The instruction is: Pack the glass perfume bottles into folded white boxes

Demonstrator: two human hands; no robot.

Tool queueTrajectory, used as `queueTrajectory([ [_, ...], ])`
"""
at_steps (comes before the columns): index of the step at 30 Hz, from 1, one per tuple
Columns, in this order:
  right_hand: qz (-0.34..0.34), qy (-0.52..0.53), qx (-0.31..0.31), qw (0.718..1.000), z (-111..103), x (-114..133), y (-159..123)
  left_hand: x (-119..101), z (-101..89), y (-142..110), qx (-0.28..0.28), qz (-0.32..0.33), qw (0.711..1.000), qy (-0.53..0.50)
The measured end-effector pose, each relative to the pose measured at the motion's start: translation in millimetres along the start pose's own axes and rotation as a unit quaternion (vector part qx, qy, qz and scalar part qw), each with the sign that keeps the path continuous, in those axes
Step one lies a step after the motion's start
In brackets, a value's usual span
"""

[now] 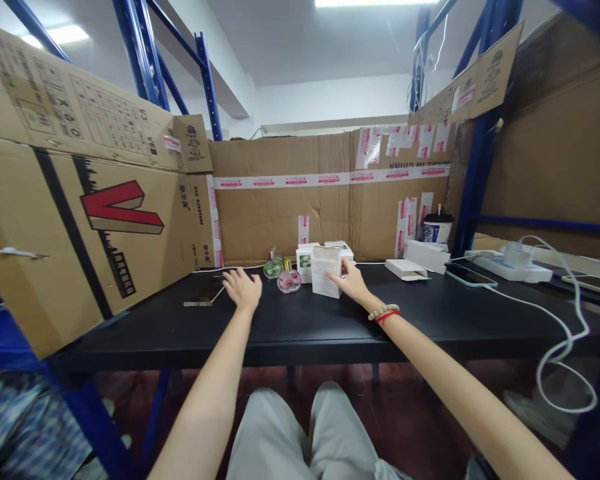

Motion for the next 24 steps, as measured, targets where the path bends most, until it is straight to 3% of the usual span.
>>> queueTrajectory([
  [2,-0.001,-0.005,0.000,1.000,0.3,0.2,0.1,20.9,-4.2,8.1,-0.008,0.029,0.997,0.067],
  [5,0.000,-0.014,-0.003,1.000,0.6,-2.0,1.0,61.5,-4.9,21.0,0.030,-0.024,0.995,0.088],
  [7,-0.002,-0.015,-0.003,1.000,0.9,-3.4,1.6,78.9,0.5,29.6,0.081,-0.039,0.994,0.055],
  [12,0.000,-0.013,0.003,1.000,1.3,-4.1,1.5,96.9,14.2,49.0,0.172,-0.007,0.981,-0.084],
  [14,0.001,-0.011,0.005,1.000,1.8,-4.2,1.4,105.4,8.5,53.2,0.142,-0.019,0.983,-0.116],
  [19,0.006,-0.018,0.014,1.000,3.7,-6.0,1.8,130.4,-26.6,41.1,-0.034,-0.154,0.981,-0.113],
  [21,0.010,-0.026,0.029,0.999,5.4,-5.4,1.6,116.1,-36.6,36.7,-0.062,-0.099,0.989,-0.095],
  [24,0.019,-0.040,0.069,0.997,10.5,-2.7,0.0,64.0,-32.5,28.3,-0.005,0.116,0.991,-0.071],
])
Point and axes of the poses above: each hand's wrist, its own y-axis towards the middle knuckle, its own z-axis out of the palm, x = y × z, the point moved 8 cm from there along y, towards the middle knuckle, and after that the axes turned 7 degrees about x, right-handed, at the moved point
